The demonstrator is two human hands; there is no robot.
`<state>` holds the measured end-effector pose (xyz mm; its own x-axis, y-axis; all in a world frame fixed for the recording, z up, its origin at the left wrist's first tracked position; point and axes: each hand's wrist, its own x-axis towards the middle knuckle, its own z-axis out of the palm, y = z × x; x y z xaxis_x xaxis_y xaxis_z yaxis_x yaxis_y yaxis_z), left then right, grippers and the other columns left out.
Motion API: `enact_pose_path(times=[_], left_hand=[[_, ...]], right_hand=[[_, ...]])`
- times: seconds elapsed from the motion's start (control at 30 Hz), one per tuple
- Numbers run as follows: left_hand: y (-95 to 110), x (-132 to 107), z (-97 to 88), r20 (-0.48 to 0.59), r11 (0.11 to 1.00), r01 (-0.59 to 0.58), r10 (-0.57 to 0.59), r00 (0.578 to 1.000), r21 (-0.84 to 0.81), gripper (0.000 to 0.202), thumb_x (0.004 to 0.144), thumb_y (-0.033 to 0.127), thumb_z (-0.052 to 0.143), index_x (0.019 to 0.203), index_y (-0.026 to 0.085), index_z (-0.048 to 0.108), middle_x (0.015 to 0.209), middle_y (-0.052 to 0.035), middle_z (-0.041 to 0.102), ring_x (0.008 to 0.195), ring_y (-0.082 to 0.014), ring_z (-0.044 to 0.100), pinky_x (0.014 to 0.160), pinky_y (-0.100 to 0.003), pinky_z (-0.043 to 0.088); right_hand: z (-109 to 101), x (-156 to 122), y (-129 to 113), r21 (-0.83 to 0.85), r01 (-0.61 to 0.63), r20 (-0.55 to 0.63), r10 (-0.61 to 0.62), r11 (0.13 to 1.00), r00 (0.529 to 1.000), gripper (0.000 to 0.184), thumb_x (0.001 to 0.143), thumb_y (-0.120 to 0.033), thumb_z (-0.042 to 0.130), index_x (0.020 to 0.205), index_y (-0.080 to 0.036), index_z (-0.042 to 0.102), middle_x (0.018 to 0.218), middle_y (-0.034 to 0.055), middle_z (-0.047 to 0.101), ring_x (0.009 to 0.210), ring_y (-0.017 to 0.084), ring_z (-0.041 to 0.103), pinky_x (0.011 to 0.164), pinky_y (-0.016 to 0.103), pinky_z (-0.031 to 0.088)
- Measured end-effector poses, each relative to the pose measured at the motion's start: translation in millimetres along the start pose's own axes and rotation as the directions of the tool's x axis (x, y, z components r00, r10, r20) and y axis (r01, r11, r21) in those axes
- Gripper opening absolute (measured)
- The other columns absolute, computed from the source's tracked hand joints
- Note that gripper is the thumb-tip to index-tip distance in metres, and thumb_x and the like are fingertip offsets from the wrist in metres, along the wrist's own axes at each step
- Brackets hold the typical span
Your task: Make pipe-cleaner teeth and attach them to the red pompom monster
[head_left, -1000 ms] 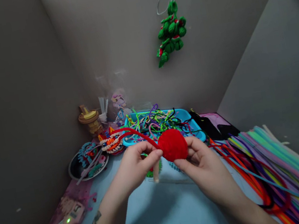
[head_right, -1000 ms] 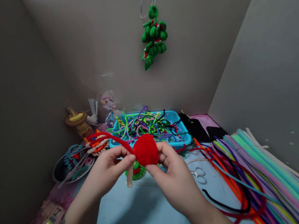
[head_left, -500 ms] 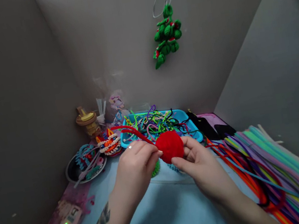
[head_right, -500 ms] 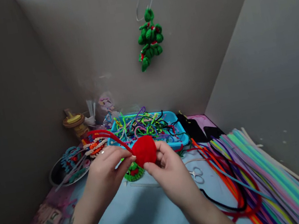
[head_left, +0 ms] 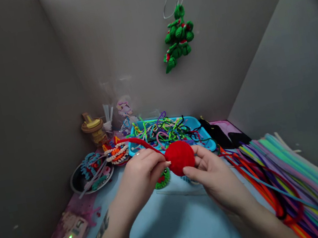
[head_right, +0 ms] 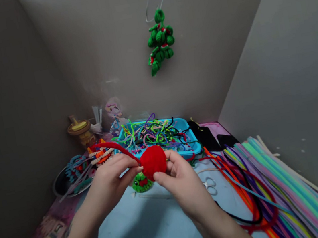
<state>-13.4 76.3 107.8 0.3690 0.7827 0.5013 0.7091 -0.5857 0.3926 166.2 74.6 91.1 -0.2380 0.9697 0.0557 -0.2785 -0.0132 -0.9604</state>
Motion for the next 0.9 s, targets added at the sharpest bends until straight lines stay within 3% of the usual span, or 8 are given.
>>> enact_pose_path(times=[0.33,0.67,0.9], left_hand=[[2.0,-0.1,3.3,-0.017,0.992,-0.089,0.091,0.996,0.094,0.016,0.090,0.020,0.050,0.081,0.018,0.063,0.080,-0.0043,0.064,0.076,-0.0167,0.055,0.070,-0.029,0.043],[-0.9,-1.2,-0.1,0.006,0.996,-0.077,0.077,0.997,-0.049,0.014,0.090,0.014,0.049,0.083,0.018,0.061,0.084,-0.0032,0.064,0.079,-0.0152,0.055,0.073,-0.027,0.042],[1.6,-1.6,0.7,-0.011,0.989,-0.141,0.141,0.990,0.041,0.018,0.089,0.012,0.048,0.082,0.016,0.064,0.083,-0.0054,0.064,0.075,-0.0160,0.053,0.069,-0.027,0.042]], right_hand=[[0.9,0.7,0.2,-0.117,0.031,-0.004,-0.032,0.993,0.999,0.029,0.069,-0.026,0.071,0.093,-0.020,0.055,0.079,0.0013,0.070,0.072,0.017,0.065,0.067,0.027,0.048],[-1.0,-0.1,-1.3,-0.030,0.007,0.014,-0.006,1.000,1.000,0.031,0.068,-0.024,0.072,0.095,-0.019,0.057,0.082,0.0012,0.071,0.073,0.016,0.065,0.067,0.027,0.048],[-2.7,0.4,-0.3,-0.020,-0.006,0.029,0.007,1.000,1.000,0.029,0.069,-0.021,0.072,0.095,-0.020,0.057,0.083,0.0006,0.071,0.075,0.015,0.065,0.069,0.026,0.048]])
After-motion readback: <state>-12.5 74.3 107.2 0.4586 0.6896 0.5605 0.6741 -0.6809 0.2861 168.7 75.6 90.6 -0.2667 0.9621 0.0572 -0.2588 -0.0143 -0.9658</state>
